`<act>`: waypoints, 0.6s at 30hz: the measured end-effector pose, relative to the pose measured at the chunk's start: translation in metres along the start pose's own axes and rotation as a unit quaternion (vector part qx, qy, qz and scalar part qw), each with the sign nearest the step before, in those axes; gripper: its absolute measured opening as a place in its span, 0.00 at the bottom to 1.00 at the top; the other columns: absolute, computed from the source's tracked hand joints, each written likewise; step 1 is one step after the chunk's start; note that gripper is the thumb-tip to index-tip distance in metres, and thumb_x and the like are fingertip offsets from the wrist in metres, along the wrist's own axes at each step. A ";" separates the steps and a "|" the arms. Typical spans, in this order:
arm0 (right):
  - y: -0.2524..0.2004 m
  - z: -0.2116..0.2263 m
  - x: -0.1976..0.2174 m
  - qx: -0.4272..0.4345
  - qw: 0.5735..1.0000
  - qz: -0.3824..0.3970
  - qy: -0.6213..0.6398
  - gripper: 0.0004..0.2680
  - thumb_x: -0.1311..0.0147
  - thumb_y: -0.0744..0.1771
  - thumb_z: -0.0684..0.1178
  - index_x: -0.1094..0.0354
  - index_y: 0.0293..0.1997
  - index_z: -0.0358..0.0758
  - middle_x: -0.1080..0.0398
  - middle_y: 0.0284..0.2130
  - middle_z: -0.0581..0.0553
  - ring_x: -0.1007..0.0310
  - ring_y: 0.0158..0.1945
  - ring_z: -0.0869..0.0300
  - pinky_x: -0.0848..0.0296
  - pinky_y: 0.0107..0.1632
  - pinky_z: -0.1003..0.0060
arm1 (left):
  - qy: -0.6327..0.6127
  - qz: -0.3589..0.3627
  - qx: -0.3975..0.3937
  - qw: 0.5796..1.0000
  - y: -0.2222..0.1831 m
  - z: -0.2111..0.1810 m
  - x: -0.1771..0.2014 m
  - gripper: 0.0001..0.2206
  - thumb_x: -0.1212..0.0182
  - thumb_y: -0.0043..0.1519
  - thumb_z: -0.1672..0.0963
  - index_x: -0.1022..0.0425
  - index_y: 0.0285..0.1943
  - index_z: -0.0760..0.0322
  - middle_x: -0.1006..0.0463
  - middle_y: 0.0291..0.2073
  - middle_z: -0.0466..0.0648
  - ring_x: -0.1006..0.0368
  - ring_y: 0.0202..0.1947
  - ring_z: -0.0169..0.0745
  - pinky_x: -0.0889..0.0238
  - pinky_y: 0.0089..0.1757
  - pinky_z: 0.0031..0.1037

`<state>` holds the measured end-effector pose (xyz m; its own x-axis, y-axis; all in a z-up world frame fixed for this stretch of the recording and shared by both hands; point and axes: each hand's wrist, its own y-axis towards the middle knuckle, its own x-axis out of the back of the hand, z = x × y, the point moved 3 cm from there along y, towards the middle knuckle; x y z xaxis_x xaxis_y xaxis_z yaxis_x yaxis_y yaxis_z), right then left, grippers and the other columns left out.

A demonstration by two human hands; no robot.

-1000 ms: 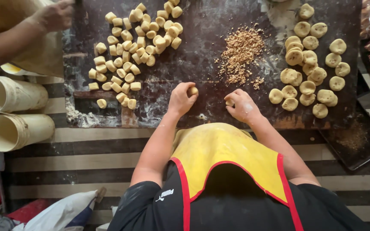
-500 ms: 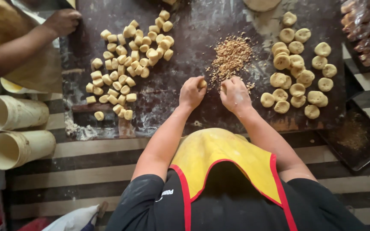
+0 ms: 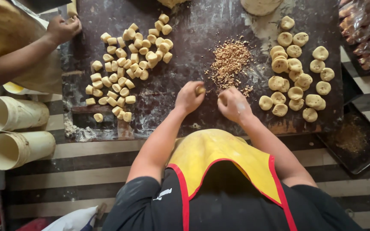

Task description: The person is preparing small pieces of dough, rolling them into balls, and coating them with chopped nuts on a wooden table in a bakery.

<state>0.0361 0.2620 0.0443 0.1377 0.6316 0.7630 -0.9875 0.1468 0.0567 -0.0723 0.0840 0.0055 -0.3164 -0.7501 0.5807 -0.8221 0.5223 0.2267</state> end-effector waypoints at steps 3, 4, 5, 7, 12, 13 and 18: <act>-0.017 -0.004 -0.006 0.005 0.998 0.051 0.023 0.05 0.41 0.64 0.46 0.27 0.40 0.38 0.29 0.39 0.38 0.26 0.43 0.45 0.26 0.48 0.52 | 0.037 0.002 0.018 0.999 -0.031 -0.002 0.023 0.12 0.34 0.56 0.58 0.22 0.49 0.61 0.22 0.40 0.54 0.24 0.41 0.55 0.29 0.43 0.38; -0.026 -0.011 -0.014 0.007 0.998 0.052 0.023 0.05 0.41 0.64 0.46 0.27 0.40 0.38 0.29 0.39 0.38 0.26 0.43 0.45 0.26 0.48 0.52 | 0.037 0.000 0.018 0.999 -0.045 0.005 0.023 0.12 0.34 0.56 0.58 0.22 0.49 0.61 0.22 0.40 0.54 0.24 0.41 0.55 0.29 0.43 0.38; -0.036 -0.017 -0.022 0.026 0.997 0.068 0.009 0.06 0.41 0.63 0.46 0.28 0.41 0.39 0.29 0.39 0.38 0.27 0.45 0.44 0.26 0.49 0.52 | 0.051 0.024 0.030 0.998 -0.060 0.012 0.023 0.11 0.34 0.57 0.58 0.22 0.48 0.60 0.22 0.40 0.52 0.23 0.42 0.54 0.28 0.43 0.38; -0.040 -0.028 -0.030 0.062 0.995 0.074 -0.009 0.08 0.40 0.63 0.46 0.28 0.43 0.40 0.30 0.40 0.38 0.28 0.46 0.43 0.27 0.49 0.52 | 0.072 0.032 0.032 0.996 -0.071 0.022 0.026 0.10 0.34 0.58 0.58 0.22 0.47 0.58 0.21 0.41 0.51 0.23 0.42 0.53 0.28 0.42 0.38; -0.021 -0.004 -0.022 0.042 0.989 0.114 -0.085 0.20 0.37 0.60 0.54 0.32 0.54 0.42 0.31 0.45 0.38 0.30 0.50 0.43 0.30 0.53 0.50 | 0.130 0.150 0.093 0.976 -0.063 -0.001 0.044 0.17 0.31 0.51 0.51 0.20 0.49 0.55 0.23 0.43 0.51 0.24 0.44 0.54 0.29 0.41 0.41; -0.018 0.000 -0.026 0.052 0.989 0.112 -0.086 0.20 0.37 0.60 0.54 0.32 0.54 0.42 0.31 0.45 0.38 0.30 0.50 0.43 0.30 0.53 0.50 | 0.133 0.140 0.094 0.977 -0.056 -0.009 0.044 0.17 0.31 0.51 0.51 0.20 0.49 0.55 0.23 0.43 0.51 0.24 0.44 0.54 0.29 0.41 0.41; -0.001 0.007 -0.040 0.059 0.970 -0.095 -0.214 0.25 0.40 0.62 0.62 0.38 0.62 0.42 0.37 0.57 0.40 0.40 0.62 0.44 0.41 0.58 0.44 | 0.262 -0.042 0.072 0.961 -0.038 0.006 0.011 0.24 0.41 0.63 0.43 0.26 0.65 0.51 0.30 0.64 0.49 0.39 0.66 0.55 0.43 0.59 0.49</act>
<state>0.0310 0.2313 0.0187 0.2990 0.2240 0.9276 -0.9527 0.1264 0.2766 -0.0475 0.0536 -0.0007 0.0054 -0.4606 0.8876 -0.9031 0.3789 0.2021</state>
